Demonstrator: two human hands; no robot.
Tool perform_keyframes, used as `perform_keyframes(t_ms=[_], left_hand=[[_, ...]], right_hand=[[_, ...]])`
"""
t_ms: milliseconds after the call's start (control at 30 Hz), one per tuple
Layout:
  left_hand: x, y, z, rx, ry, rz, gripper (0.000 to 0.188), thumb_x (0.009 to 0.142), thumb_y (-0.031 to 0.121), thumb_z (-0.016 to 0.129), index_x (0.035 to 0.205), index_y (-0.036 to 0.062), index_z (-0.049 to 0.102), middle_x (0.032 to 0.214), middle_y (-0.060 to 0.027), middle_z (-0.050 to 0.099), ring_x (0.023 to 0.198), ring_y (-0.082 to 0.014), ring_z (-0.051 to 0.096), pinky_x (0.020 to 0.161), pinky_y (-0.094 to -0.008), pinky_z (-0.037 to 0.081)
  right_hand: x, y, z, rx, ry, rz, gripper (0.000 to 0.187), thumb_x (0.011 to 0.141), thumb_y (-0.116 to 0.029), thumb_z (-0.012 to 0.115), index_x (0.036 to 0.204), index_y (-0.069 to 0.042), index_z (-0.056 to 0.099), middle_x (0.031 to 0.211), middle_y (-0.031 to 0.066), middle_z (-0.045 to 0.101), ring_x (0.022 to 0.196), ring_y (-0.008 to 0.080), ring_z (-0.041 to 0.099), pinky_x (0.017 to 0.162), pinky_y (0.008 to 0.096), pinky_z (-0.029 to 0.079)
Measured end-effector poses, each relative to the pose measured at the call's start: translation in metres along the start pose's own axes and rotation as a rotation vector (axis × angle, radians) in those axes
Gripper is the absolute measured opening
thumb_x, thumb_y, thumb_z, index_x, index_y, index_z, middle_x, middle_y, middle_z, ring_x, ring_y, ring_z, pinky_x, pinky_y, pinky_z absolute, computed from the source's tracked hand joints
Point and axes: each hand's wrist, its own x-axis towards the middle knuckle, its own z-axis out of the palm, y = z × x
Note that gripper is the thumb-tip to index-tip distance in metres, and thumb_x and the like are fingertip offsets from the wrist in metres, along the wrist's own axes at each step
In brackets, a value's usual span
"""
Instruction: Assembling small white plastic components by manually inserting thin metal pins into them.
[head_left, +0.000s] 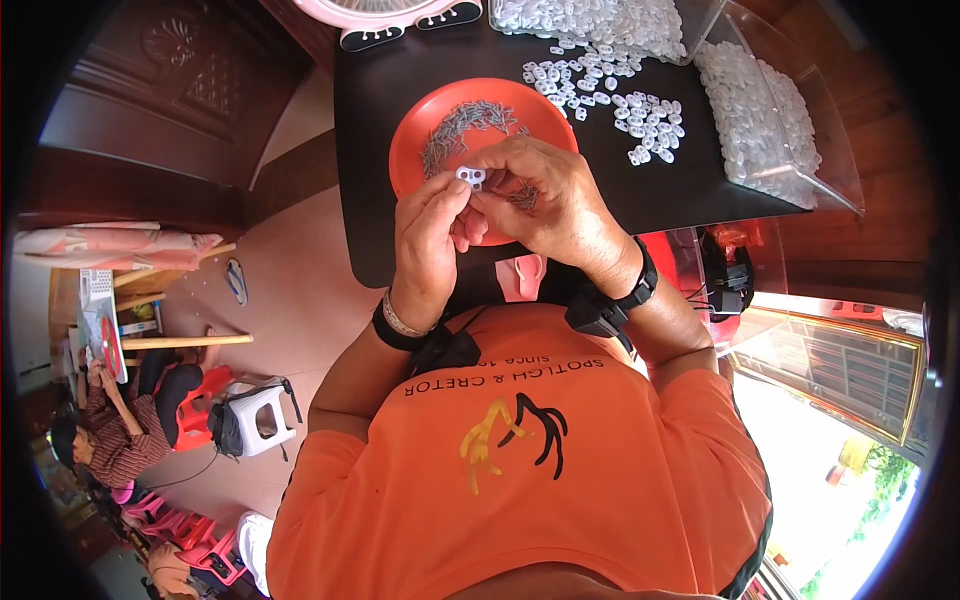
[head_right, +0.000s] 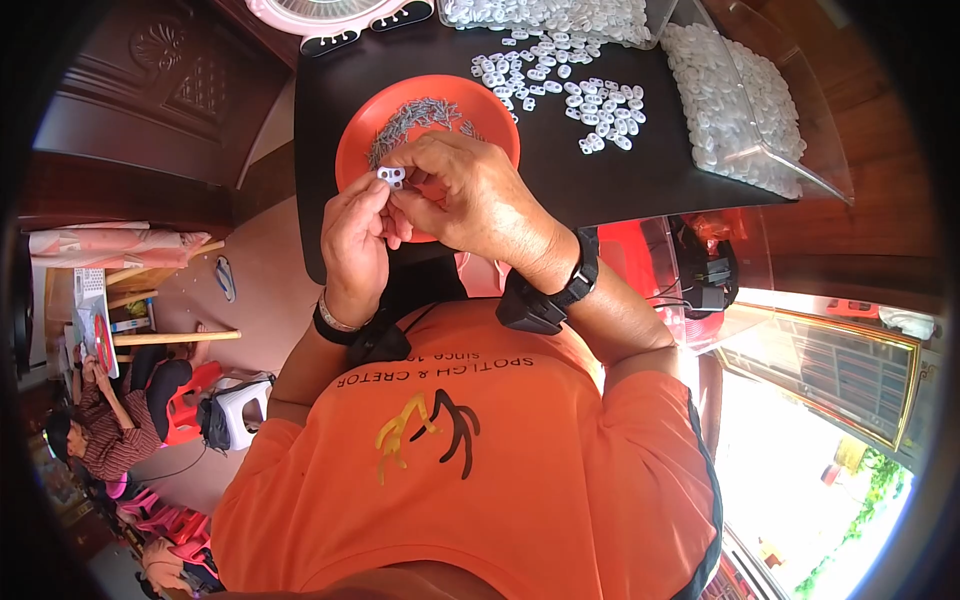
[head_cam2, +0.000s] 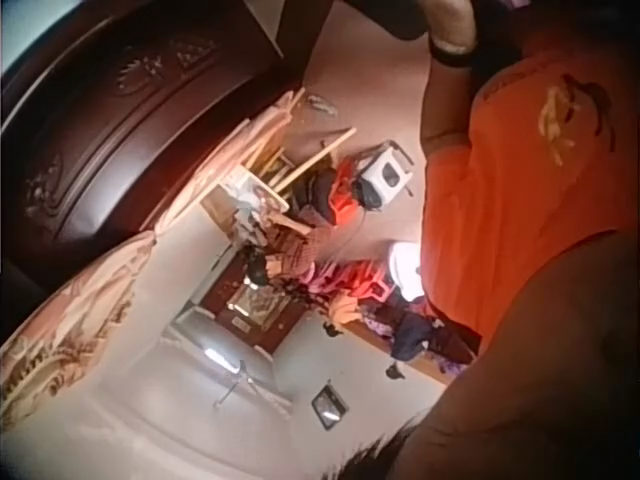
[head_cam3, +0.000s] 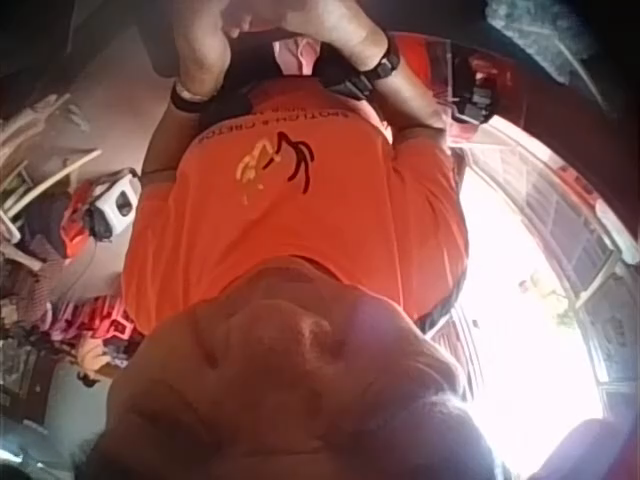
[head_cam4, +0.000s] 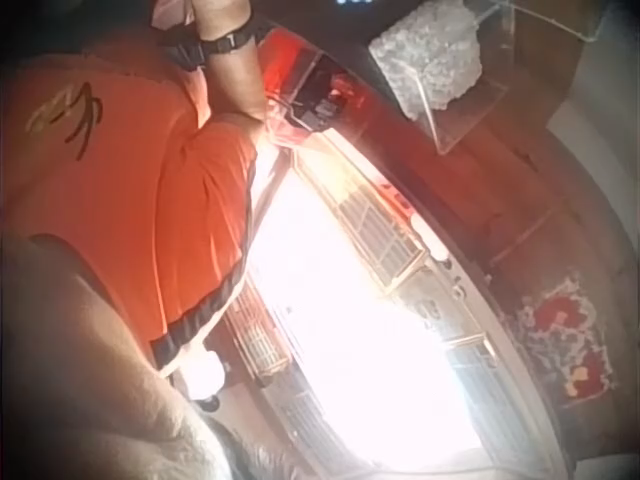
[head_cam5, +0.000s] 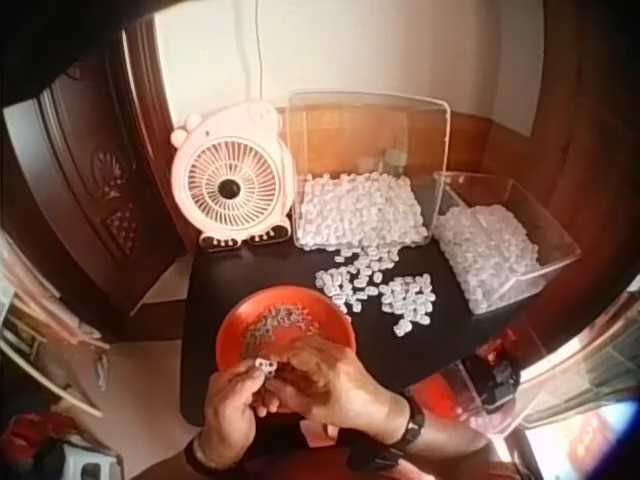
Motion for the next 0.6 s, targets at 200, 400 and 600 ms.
perform_keyframes(t_ms=[200,400,600], left_hand=[[0.0003,-0.0014,0.0,-0.012,0.012,0.019,0.031,0.092,0.026,0.045,0.089,-0.0006,0.061,0.066,-0.0023,0.058,0.054,-0.0069,0.049,0.049,-0.0192,0.035],[-0.0019,-0.0042,-0.0028,-0.098,0.017,0.065,0.035,0.092,0.03,0.044,0.085,-0.0013,0.059,0.067,-0.0035,0.058,0.055,-0.0091,0.05,0.049,-0.0206,0.036],[-0.0003,0.0007,-0.0006,-0.041,0.043,0.074,0.029,0.09,0.025,0.049,0.079,0.0002,0.058,0.066,-0.003,0.056,0.055,-0.0088,0.05,0.05,-0.0209,0.036]], right_hand=[[-0.002,0.0015,0.0064,-0.037,0.058,-0.018,0.028,0.07,-0.004,0.073,0.095,-0.002,0.06,0.081,0.0096,0.062,0.069,0.0214,0.065,0.062,0.0295,0.054],[-0.0035,-0.0013,0.0062,-0.071,0.065,-0.077,0.03,0.069,-0.004,0.074,0.095,-0.004,0.06,0.078,0.0086,0.061,0.067,0.0225,0.064,0.06,0.0307,0.053],[-0.0065,-0.0032,0.0051,-0.078,0.077,-0.107,0.03,0.069,-0.004,0.072,0.097,-0.003,0.06,0.079,0.0092,0.062,0.07,0.0228,0.064,0.059,0.0317,0.053]])
